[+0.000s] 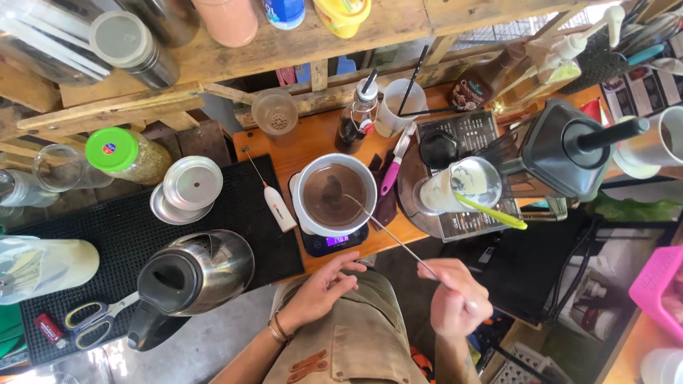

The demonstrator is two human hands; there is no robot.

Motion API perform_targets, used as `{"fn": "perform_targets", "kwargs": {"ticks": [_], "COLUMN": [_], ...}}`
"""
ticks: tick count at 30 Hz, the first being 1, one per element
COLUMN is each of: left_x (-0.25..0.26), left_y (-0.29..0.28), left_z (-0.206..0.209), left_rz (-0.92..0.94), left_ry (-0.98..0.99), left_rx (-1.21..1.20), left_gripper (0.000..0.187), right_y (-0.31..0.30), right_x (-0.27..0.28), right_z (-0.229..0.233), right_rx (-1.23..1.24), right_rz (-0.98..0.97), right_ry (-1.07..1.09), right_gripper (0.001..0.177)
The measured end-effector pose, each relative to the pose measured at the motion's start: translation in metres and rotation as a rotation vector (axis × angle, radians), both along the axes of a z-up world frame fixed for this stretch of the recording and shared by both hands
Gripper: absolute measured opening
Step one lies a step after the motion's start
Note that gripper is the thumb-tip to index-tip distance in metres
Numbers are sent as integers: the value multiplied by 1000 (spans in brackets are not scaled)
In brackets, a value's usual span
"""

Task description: Making coffee by weighing and stirring the beverage.

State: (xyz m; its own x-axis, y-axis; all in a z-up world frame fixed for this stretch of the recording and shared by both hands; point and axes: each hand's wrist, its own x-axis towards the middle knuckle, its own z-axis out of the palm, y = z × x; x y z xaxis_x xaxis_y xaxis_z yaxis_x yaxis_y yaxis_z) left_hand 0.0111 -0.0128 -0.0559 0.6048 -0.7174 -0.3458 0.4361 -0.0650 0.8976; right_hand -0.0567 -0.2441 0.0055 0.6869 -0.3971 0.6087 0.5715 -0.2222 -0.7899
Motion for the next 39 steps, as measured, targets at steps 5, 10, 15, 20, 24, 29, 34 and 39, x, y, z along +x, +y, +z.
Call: {"fn": "perform_targets", "kwargs": {"ticks": [5,10,15,20,24,29,34,39], "left_x": [1,-2,-2,-12,-19,-27,-28,-30], "left_y": [-19,-27,-24,-9,3,15,18,19], "left_z": [0,-6,7,6,12,10,13,1], "left_rz": [-20,22,94,222,365,500,533,525], "left_ry": [4,30,-5,8,25,32,60,39], "left_rx": [2,14,40,35,46,78,25,-23], "left_gripper": [58,57,56,55,53,53,52,51], "right_y": [-10,-25,-24,-15,-17,-19,-18,-20], "right_x": [-2,5,39,107,152,173,181,206], "right_z": [-18,-31,-29,-3,-10,-16,-19,-21], "right_rx": [9,137,247,5,12,71,74,43], "right_rz": [15,163,-29,-288,-261,-278,-300,-272], "right_ry": [82,50,-52,177,227,234,296,352], "right_gripper": [27,30,34,34,30,31,30,35]}}
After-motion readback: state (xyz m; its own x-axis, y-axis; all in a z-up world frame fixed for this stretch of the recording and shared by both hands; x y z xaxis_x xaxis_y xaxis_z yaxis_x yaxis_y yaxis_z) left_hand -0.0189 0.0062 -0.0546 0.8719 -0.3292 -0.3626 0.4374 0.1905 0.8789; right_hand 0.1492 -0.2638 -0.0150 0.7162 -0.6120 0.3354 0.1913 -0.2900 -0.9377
